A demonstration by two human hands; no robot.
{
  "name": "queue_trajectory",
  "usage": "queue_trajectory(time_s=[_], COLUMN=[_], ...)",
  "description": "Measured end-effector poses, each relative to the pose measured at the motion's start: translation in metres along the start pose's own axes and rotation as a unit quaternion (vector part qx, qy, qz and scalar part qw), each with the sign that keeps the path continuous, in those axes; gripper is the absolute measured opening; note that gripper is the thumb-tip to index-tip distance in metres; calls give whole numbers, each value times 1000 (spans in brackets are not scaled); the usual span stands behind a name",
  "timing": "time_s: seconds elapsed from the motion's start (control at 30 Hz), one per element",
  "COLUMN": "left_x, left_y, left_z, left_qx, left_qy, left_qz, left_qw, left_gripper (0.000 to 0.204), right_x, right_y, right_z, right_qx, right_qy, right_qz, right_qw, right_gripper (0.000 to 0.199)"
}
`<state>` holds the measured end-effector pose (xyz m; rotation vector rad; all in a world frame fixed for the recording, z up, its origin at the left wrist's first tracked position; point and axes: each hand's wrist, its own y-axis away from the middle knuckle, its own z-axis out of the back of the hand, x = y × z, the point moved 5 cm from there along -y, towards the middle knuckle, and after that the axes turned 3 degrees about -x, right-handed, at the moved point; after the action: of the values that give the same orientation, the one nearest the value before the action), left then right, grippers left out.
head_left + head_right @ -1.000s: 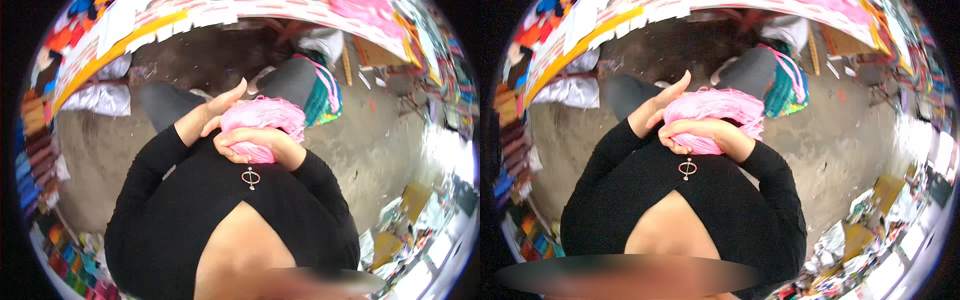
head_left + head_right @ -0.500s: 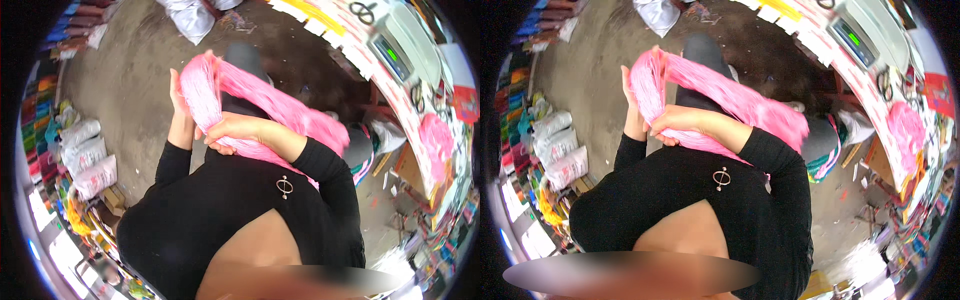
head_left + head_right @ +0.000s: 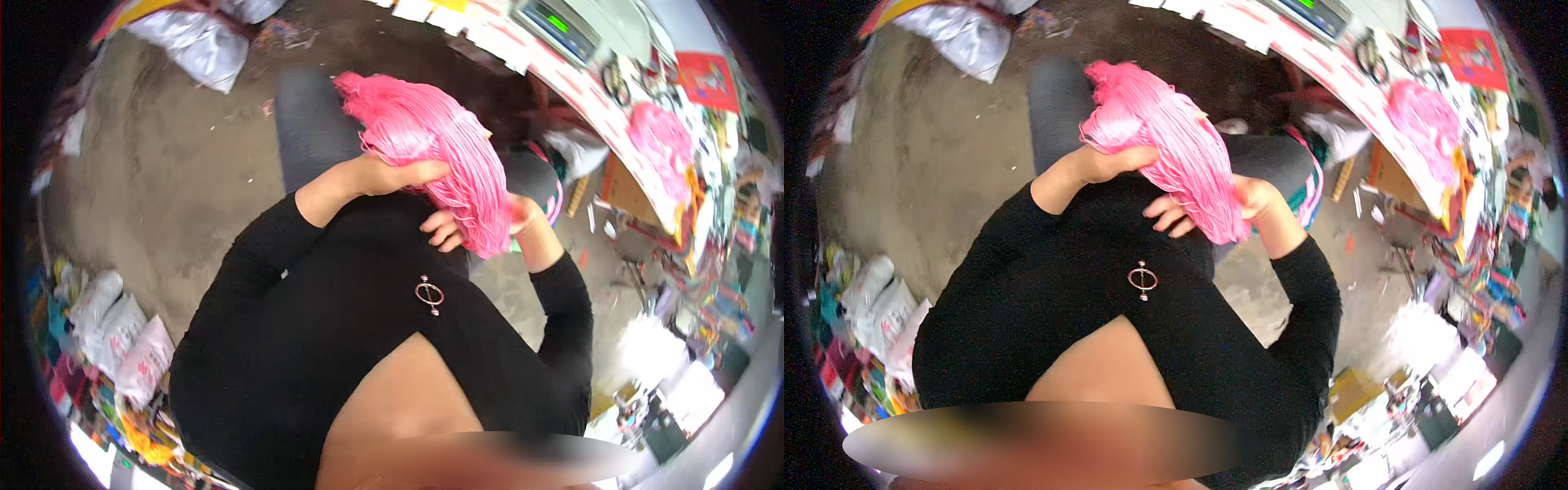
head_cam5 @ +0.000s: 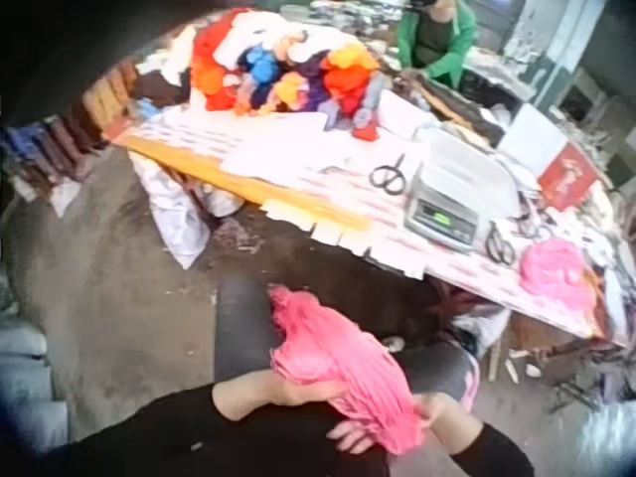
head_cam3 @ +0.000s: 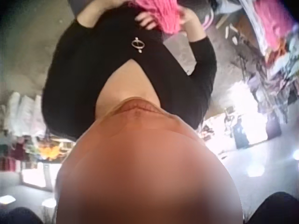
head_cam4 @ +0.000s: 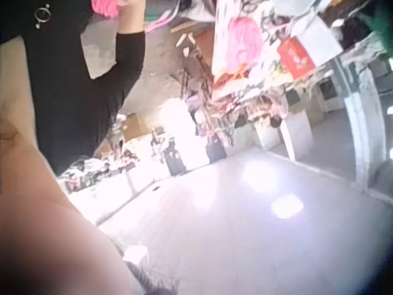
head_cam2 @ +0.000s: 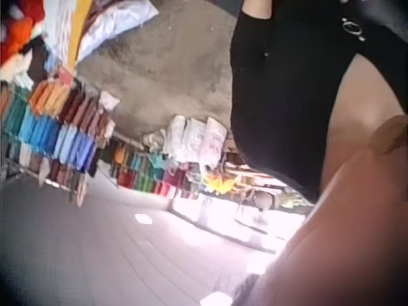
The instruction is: The worker collects bundles of pink synthetic fibers, weighs them on a digital scale, cuts them to size, and organizes them.
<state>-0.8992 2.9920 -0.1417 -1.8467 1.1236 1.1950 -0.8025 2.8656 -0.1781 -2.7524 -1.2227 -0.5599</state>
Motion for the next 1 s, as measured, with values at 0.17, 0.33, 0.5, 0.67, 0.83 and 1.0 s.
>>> queue_trajectory(time_s=[0.17, 0.33, 0.5, 0.67, 0.83, 1.0], left_x=[48, 85, 119, 111, 87, 96], left_y=[-8, -16, -23, -14, -47, -60], left_z=[4, 11, -70, -105, -33, 30], left_qx=[178, 187, 267, 290, 35, 6], left_qy=[-50, -161, -86, 38, 579, 497], left_qz=[130, 210, 258, 317, 315, 216], left_qw=[974, 946, 925, 902, 751, 840], left_gripper=[40, 29, 31, 20, 18, 20], right_x=[-1, -55, -64, -73, -66, -43], right_y=[40, 85, 92, 102, 171, 242], right_z=[-35, -43, -41, -49, -60, -106], right_qx=[-183, -238, -233, -232, -217, -158], right_qy=[115, 184, 182, 150, -56, -28], right_qz=[-42, -192, -170, -134, 433, 762], right_qw=[975, 934, 940, 952, 873, 627], right_gripper=[59, 39, 39, 40, 27, 39])
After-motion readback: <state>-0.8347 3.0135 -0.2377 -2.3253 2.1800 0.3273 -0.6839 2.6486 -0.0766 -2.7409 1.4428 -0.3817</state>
